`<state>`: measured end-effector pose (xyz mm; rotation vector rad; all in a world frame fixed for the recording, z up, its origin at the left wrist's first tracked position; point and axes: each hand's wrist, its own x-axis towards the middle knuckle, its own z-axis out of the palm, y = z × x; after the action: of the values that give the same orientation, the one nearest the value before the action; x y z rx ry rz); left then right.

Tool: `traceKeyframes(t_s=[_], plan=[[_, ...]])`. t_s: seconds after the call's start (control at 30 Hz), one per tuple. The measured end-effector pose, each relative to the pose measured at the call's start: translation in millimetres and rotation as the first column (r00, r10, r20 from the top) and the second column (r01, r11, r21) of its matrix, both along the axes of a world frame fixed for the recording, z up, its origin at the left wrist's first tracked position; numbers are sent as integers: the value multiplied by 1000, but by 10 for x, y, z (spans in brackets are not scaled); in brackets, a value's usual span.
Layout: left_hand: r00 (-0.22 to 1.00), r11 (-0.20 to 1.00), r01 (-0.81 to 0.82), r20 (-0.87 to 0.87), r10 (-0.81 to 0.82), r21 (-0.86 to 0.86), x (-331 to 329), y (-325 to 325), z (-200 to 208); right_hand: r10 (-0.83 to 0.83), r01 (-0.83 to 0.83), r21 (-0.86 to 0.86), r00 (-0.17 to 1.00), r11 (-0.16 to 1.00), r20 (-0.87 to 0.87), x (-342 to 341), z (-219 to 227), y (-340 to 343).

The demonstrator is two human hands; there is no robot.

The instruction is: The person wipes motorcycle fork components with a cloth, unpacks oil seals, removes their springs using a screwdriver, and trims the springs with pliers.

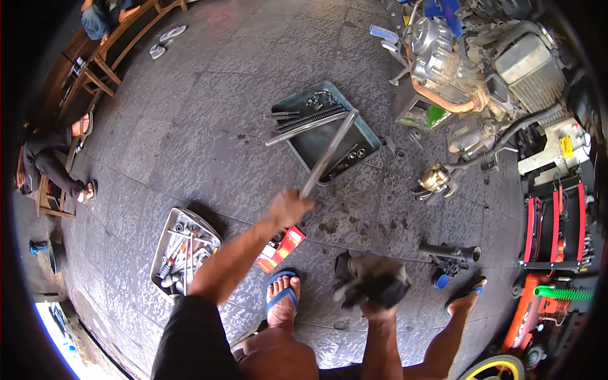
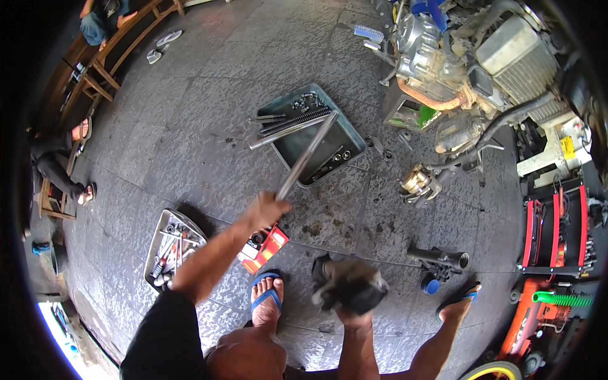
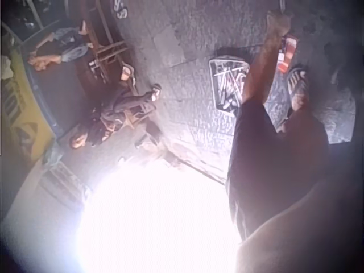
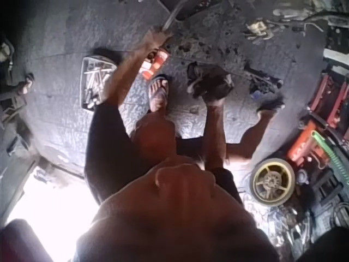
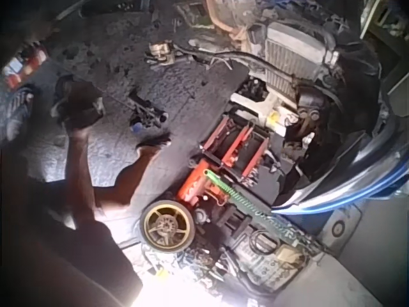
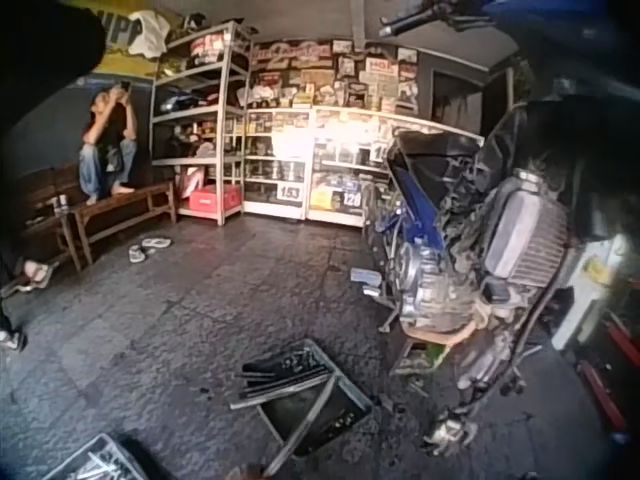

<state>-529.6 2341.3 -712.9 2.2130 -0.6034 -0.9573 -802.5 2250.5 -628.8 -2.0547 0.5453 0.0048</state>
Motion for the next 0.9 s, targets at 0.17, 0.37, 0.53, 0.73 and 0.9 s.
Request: traceKeyframes(t_s=[0.17,0.37,0.53,0.73,0.9], plan=[[972,986,-81,-231,46,-146,-1013,418,598,-82,232,-323,906,918,416,500,-322,69],[943,804,120,319,90,-583,-1523,393,453,-528,462,308,830,832,179,800,-4,347],[945,861,148,326,21,-486,-1652,325,597,-687,732,61,603,679,405,983,475,133],[979,816,196,149,-136,-545,-1920,501,958,-693,702,219,509,677,510,861,1561,-544],[942,818,207,-117,-315,-536,-1874,610,780,-802,-137,908,430,396,415,806,1609,-872]])
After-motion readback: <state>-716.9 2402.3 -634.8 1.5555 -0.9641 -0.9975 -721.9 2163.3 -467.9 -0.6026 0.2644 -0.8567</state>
